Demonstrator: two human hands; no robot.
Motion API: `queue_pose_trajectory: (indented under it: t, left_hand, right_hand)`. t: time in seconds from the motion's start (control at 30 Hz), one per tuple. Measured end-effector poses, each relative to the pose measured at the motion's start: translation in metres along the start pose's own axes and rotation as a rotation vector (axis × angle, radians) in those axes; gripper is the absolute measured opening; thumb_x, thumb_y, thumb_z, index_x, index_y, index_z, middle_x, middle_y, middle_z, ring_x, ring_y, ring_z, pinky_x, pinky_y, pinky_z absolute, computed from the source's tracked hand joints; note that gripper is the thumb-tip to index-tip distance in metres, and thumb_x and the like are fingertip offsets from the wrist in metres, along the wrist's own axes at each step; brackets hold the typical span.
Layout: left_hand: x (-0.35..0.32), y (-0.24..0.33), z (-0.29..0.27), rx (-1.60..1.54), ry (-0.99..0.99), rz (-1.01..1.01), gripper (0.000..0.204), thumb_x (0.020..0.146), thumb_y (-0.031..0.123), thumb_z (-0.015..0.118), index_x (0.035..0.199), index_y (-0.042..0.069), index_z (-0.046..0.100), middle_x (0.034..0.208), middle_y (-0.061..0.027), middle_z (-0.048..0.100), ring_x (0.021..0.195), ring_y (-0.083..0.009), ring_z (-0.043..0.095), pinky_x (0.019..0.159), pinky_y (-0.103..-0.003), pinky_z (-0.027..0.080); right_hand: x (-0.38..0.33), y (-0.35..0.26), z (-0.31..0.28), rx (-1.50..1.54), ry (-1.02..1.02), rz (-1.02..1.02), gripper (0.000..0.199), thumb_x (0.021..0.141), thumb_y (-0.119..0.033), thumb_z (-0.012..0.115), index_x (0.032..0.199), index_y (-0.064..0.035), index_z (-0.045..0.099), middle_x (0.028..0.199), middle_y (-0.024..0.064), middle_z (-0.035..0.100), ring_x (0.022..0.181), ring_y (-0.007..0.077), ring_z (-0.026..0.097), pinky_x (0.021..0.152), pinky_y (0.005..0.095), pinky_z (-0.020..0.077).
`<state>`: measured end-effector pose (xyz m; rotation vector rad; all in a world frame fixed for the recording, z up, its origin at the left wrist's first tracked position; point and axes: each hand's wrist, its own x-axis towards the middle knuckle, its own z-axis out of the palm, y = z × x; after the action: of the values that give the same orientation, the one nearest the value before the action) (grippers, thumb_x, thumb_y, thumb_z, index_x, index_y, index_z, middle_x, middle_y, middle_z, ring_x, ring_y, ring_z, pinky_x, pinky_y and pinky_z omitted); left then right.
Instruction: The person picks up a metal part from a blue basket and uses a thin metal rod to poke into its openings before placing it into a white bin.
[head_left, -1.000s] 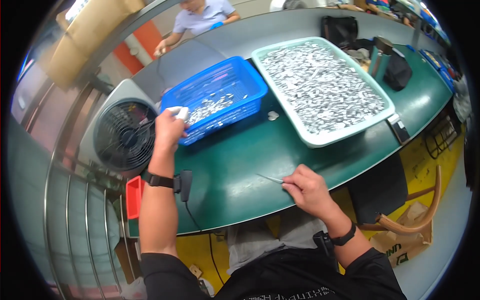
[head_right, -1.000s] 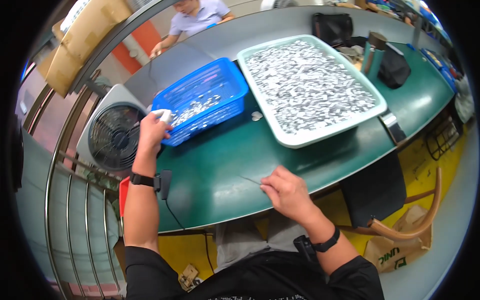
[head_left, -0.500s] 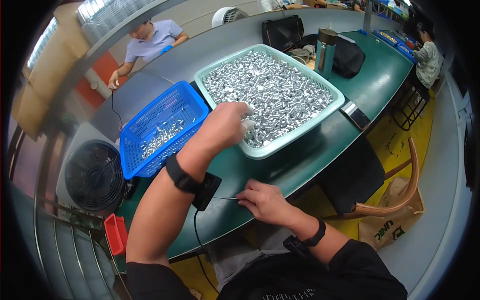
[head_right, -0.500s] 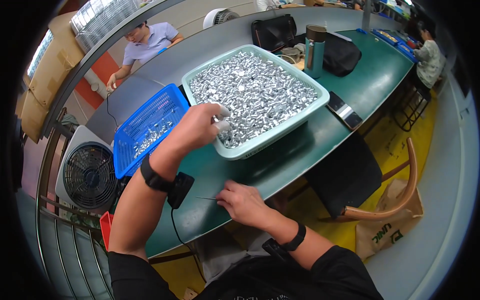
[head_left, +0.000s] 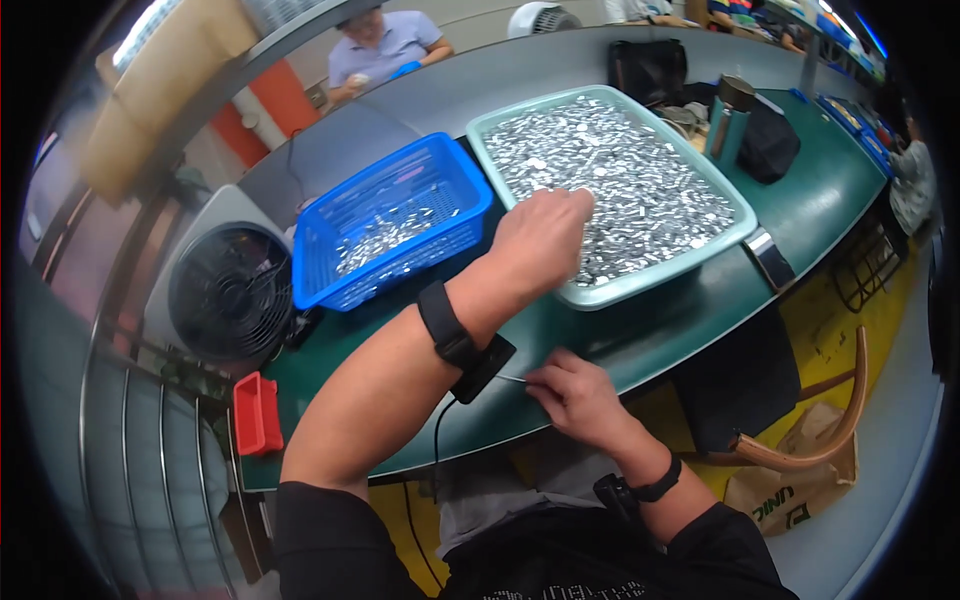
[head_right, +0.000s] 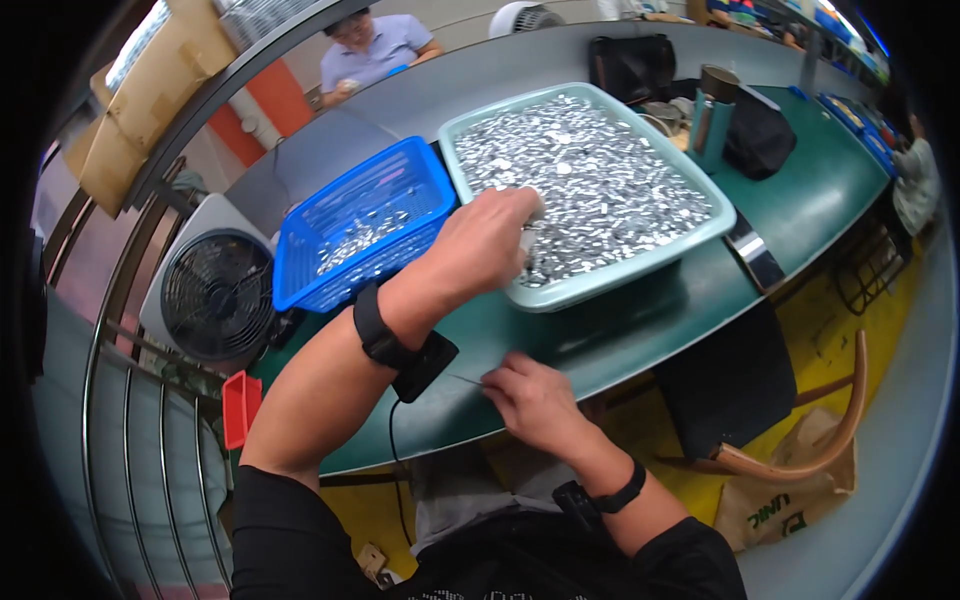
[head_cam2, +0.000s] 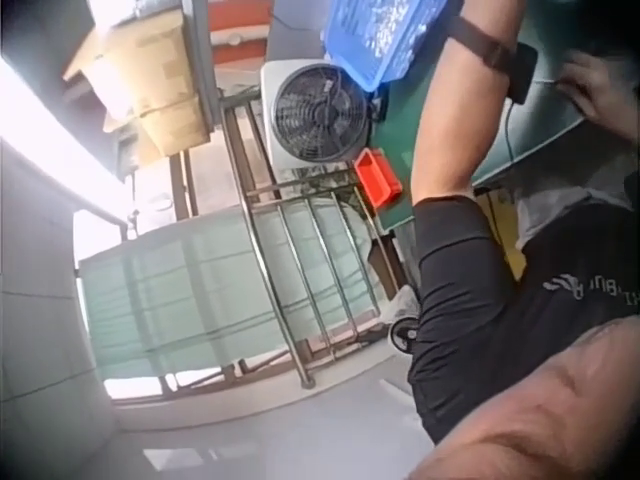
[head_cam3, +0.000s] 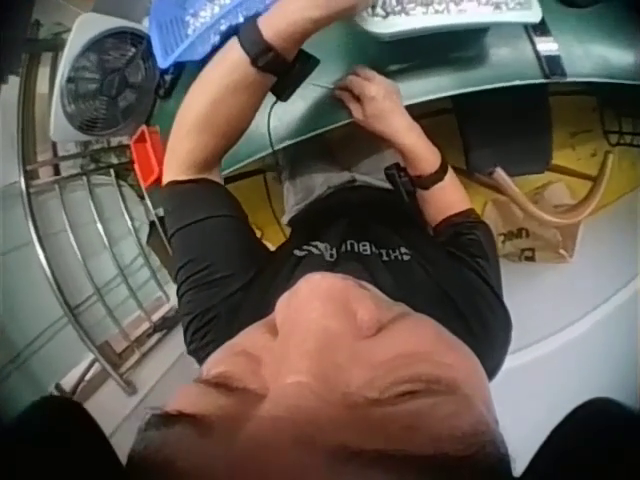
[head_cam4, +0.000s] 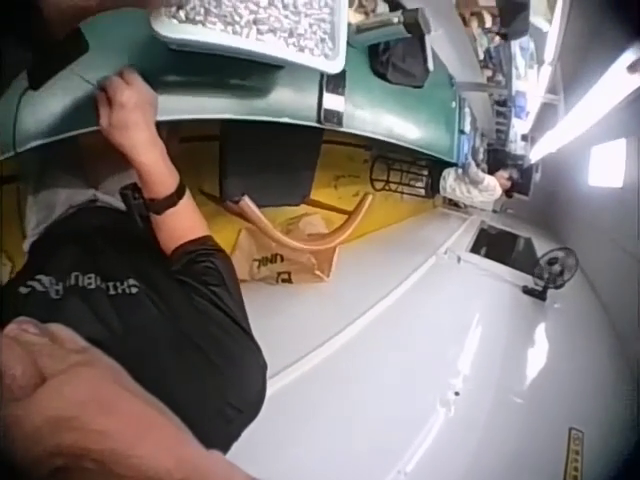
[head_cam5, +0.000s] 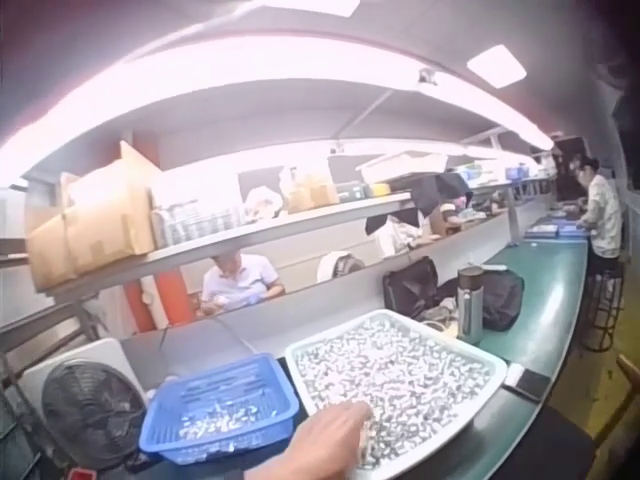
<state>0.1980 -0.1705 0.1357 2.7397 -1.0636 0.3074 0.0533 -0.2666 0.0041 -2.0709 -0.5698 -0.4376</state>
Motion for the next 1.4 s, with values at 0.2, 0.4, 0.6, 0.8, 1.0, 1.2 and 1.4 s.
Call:
queue_pose_trajectory:
  t: [0.2, 0.4, 0.6, 0.8, 1.0, 1.2, 1.4]
  left_hand:
    - [-0.127, 0.0, -0.025, -1.0, 0.141, -0.271, 0.02, 0.096, 0.003, 0.057, 0.115, 0.002, 0.062, 0.097, -0.0085, 0.065, 0.084, -0.0193, 0.064, 0.074, -0.034, 0.053]
    - [-0.257, -0.022, 0.034, -1.872, 0.477, -0.734, 0.018, 0.101, 0.012, 0.056, 0.117, 0.006, 0.061, 0.106, -0.0075, 0.062, 0.087, -0.0173, 0.059, 0.074, -0.032, 0.05]
    - [-0.285, -0.027, 0.058, -2.167, 0.638, -0.681, 0.021, 0.101, 0.015, 0.056, 0.12, 0.007, 0.059, 0.108, -0.0063, 0.06, 0.09, -0.0161, 0.055, 0.077, -0.029, 0.046]
    - [-0.289, -0.029, 0.066, -2.227, 0.674, -0.634, 0.022, 0.101, 0.015, 0.056, 0.121, 0.008, 0.058, 0.108, -0.0063, 0.061, 0.09, -0.0165, 0.055, 0.077, -0.03, 0.046]
    - [-0.288, -0.025, 0.063, -2.194, 0.667, -0.668, 0.021, 0.102, 0.015, 0.055, 0.12, 0.007, 0.059, 0.106, -0.0068, 0.063, 0.089, -0.0166, 0.056, 0.076, -0.03, 0.047]
    - [-0.286, -0.023, 0.063, -2.144, 0.672, -0.693, 0.018, 0.103, 0.014, 0.053, 0.118, 0.006, 0.06, 0.102, -0.0083, 0.066, 0.086, -0.0178, 0.061, 0.074, -0.032, 0.051]
    - [-0.284, -0.016, 0.062, -2.005, 0.675, -0.734, 0.019, 0.103, 0.011, 0.052, 0.119, 0.004, 0.059, 0.101, -0.0088, 0.064, 0.086, -0.0178, 0.059, 0.074, -0.032, 0.05]
  right_hand:
    - [0.005, -0.006, -0.006, -0.019, -0.05, 0.055, 0.012, 0.08, -0.004, 0.072, 0.092, -0.0049, 0.07, 0.081, 0.0107, 0.058, 0.072, 0.0316, 0.061, 0.062, 0.0396, 0.0493]
    - [0.008, -0.022, 0.007, 0.05, -0.051, 0.124, 0.014, 0.082, -0.001, 0.072, 0.096, -0.0025, 0.071, 0.079, 0.0074, 0.056, 0.07, 0.0176, 0.059, 0.058, 0.029, 0.0453]
    - [0.0, -0.049, 0.02, 0.551, -0.212, 0.4, 0.012, 0.086, 0.001, 0.071, 0.098, 0.0002, 0.071, 0.085, 0.0031, 0.059, 0.075, 0.0081, 0.055, 0.062, 0.0226, 0.0423]
    - [-0.005, -0.062, 0.034, 0.743, -0.23, 0.486, 0.011, 0.087, 0.003, 0.07, 0.098, 0.0015, 0.071, 0.088, 0.0031, 0.061, 0.076, 0.0071, 0.055, 0.066, 0.0218, 0.0425]
    - [-0.004, -0.062, 0.037, 0.761, -0.226, 0.541, 0.009, 0.087, 0.002, 0.07, 0.096, 0.0021, 0.071, 0.087, 0.003, 0.061, 0.076, 0.0066, 0.055, 0.065, 0.0213, 0.0422]
    - [-0.004, -0.061, 0.039, 0.758, -0.216, 0.526, 0.009, 0.088, -0.003, 0.072, 0.096, 0.0017, 0.072, 0.085, 0.0003, 0.061, 0.071, 0.0028, 0.053, 0.061, 0.0189, 0.0425]
    - [0.0, -0.066, 0.031, 0.755, -0.239, 0.562, 0.008, 0.088, -0.002, 0.072, 0.094, 0.0023, 0.071, 0.084, 0.0006, 0.061, 0.071, 0.0034, 0.053, 0.062, 0.0195, 0.042]
